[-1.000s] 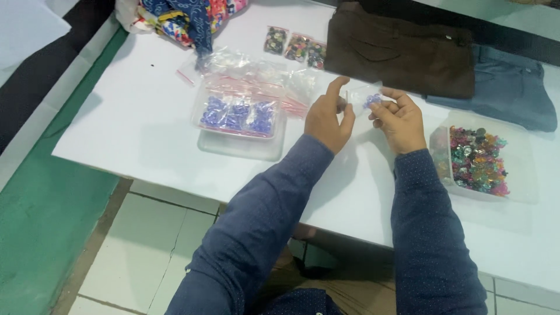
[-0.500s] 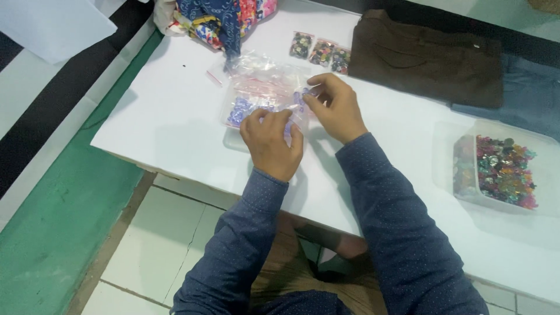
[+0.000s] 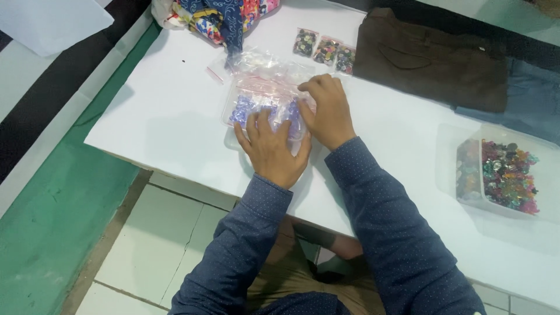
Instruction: Packing small colorful beads into plastic bags on a work table
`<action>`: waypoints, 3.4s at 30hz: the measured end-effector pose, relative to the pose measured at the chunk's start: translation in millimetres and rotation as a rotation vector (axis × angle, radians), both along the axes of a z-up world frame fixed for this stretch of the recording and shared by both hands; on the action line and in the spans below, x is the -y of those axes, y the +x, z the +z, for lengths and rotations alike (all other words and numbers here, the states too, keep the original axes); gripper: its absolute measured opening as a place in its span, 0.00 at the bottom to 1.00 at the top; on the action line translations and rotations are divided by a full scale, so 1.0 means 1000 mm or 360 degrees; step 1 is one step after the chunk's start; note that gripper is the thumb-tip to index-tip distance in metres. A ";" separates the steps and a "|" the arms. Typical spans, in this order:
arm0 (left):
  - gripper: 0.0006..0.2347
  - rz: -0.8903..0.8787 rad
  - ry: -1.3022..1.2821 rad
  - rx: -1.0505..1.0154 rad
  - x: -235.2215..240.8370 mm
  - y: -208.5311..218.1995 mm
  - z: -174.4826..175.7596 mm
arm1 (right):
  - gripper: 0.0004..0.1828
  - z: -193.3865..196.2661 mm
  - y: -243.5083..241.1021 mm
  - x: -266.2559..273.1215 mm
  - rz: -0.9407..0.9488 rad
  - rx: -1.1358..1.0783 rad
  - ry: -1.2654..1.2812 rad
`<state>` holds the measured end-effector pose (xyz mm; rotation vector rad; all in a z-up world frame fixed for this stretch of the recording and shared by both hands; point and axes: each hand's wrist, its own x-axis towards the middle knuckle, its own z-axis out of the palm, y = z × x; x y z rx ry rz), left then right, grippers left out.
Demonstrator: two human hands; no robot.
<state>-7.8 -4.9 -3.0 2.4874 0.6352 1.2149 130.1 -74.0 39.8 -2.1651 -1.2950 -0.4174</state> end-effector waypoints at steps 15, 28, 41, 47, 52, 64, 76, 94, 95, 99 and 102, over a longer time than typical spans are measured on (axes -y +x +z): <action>0.17 -0.0054 0.0203 0.0115 0.000 -0.003 -0.020 | 0.29 -0.029 -0.001 0.021 0.0192 0.0169 -0.0436; 0.12 -0.0888 0.0326 0.0544 0.042 0.006 -0.032 | 0.33 -0.053 0.039 0.075 -0.0361 -0.0353 -0.0284; 0.13 -0.1491 -0.0105 -0.0277 0.061 0.000 -0.019 | 0.38 -0.083 0.035 0.095 -0.0704 -0.0349 -0.0243; 0.14 -0.1400 -0.0090 -0.0326 0.069 0.000 -0.005 | 0.37 -0.059 0.026 0.112 -0.0528 -0.0578 -0.0458; 0.14 -0.1336 -0.0124 -0.0355 0.067 -0.001 -0.009 | 0.37 -0.057 0.022 0.111 -0.0511 -0.0574 -0.0540; 0.18 -0.1345 0.0005 -0.0688 0.070 -0.001 0.005 | 0.39 -0.040 0.006 0.120 -0.0460 -0.0596 -0.0746; 0.27 -0.1079 0.0214 -0.1097 0.086 0.035 -0.020 | 0.36 -0.062 -0.033 0.195 -0.0369 -0.0601 -0.0424; 0.13 -0.1990 0.0055 -0.0638 0.182 0.121 0.073 | 0.19 0.105 -0.030 0.363 -0.0544 -0.1046 -0.0296; 0.13 -0.1996 0.0151 -0.0559 0.186 0.126 0.071 | 0.18 0.097 -0.019 0.374 -0.0689 -0.0963 -0.0381; 0.10 -0.2017 0.0359 -0.0405 0.213 0.153 0.043 | 0.16 0.085 0.003 0.382 -0.1033 -0.0979 -0.0692; 0.09 -0.1842 0.0651 -0.0808 0.242 0.150 0.061 | 0.19 0.054 0.018 0.376 -0.0792 -0.1173 -0.0754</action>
